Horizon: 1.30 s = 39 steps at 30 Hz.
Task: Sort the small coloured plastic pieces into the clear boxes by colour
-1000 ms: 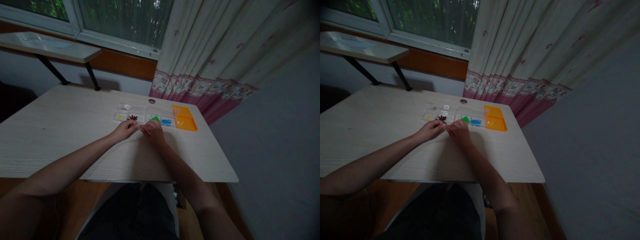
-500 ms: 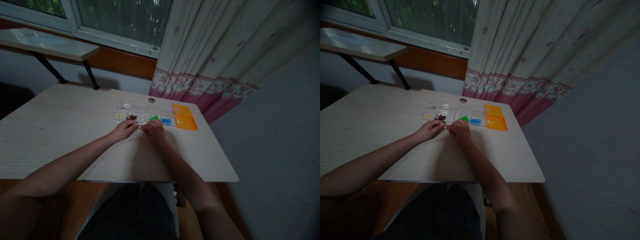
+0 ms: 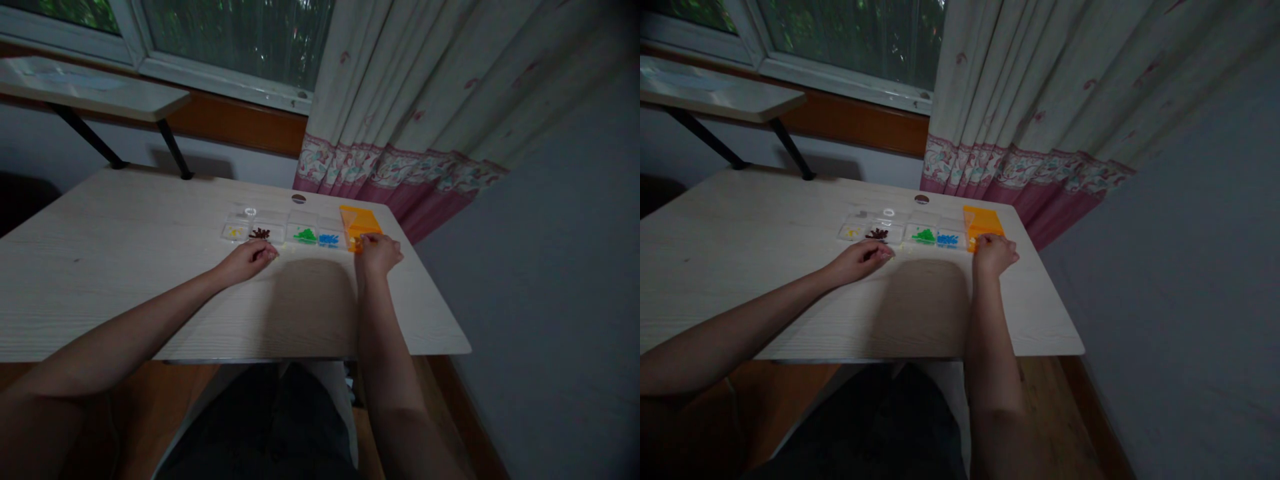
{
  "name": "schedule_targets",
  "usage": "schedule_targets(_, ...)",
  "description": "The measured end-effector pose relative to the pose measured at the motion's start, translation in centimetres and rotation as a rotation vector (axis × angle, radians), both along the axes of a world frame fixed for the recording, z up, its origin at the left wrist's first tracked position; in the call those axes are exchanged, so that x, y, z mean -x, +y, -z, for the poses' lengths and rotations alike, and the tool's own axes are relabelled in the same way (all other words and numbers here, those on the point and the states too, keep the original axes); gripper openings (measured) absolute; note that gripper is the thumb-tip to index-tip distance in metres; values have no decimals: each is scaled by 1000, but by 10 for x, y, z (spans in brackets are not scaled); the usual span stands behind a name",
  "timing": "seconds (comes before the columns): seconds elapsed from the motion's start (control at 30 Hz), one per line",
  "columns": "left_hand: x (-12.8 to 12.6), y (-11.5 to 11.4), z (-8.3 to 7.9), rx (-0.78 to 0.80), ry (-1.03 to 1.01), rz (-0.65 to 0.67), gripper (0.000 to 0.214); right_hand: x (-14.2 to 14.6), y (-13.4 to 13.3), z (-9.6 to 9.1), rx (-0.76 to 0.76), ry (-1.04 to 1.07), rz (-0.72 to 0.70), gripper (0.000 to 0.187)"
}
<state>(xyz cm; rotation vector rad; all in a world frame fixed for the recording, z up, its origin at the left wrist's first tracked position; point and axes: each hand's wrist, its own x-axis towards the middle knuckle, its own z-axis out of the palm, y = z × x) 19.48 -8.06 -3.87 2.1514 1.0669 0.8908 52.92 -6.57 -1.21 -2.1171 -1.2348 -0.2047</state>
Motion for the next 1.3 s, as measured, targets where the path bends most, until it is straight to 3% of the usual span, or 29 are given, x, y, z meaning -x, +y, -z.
schedule_targets(0.17,0,1,-1,29,9,-28,33,-1,1,6,182,-26,2,28)
schedule_targets(0.33,1,2,0,-8,33,-26,29,3,3,2,-4,48,-20,33)
schedule_targets(0.47,1,4,4,-43,41,0,29,21,5,3,-196,44,-211,33)
schedule_targets(0.67,-5,3,7,-105,131,6,32,75,1,19,-210,-95,-600,22)
schedule_targets(0.8,-9,3,7,-131,181,12,23,96,-3,26,-189,-137,-719,17)
schedule_targets(1.0,-11,1,6,-141,213,8,17,101,-7,29,-181,-167,-844,20)
schedule_targets(1.13,-9,2,6,-104,80,-33,24,104,-12,26,-130,-212,-975,23)
schedule_targets(1.3,-7,7,6,64,-94,-97,36,112,-19,20,-130,-314,-1071,27)
